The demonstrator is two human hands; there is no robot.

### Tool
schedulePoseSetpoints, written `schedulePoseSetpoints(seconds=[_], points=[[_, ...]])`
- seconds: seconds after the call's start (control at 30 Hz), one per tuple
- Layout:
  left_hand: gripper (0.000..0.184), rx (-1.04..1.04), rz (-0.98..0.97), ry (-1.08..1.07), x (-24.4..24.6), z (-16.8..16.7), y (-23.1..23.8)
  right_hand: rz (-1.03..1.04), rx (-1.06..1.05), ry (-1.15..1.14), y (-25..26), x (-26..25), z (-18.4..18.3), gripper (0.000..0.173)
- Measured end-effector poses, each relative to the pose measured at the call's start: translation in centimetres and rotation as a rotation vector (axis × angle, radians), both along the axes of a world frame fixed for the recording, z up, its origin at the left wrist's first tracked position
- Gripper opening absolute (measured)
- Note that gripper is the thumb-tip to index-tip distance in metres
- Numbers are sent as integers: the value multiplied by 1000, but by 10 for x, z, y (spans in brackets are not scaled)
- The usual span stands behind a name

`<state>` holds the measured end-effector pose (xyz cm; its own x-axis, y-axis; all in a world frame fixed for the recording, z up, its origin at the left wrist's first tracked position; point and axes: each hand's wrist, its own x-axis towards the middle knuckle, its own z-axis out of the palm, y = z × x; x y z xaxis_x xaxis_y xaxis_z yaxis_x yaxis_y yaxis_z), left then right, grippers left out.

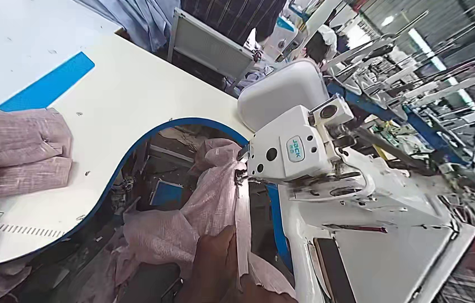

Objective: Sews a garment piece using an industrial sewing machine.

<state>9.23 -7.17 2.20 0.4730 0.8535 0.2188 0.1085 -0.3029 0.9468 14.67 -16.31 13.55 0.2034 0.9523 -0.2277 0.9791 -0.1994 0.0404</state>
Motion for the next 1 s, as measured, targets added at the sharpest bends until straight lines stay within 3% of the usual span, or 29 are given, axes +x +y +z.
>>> schedulePoseSetpoints(seconds=[0.1, 0.23, 0.47, 0.6, 0.83, 1.0], points=[[29, 63, -54, 117, -16, 11, -8, -5, -4, -56, -2, -2, 2, 18], [27, 182, -52, 103, -24, 0, -15, 4, 7, -32, -2, -1, 0, 18], [28, 96, -217, 79, -31, 0, -12, 17, 111, -40, -6, 0, -3, 21], [31, 131, -109, 94, -25, -3, -19, 22, 273, -71, -12, -3, -12, 20], [27, -19, -236, 11, -25, -9, -4, -19, 512, 16, -13, -5, -31, 17], [27, -42, -237, -5, -23, -7, -3, 76, 729, -163, -10, 0, -53, 22]])
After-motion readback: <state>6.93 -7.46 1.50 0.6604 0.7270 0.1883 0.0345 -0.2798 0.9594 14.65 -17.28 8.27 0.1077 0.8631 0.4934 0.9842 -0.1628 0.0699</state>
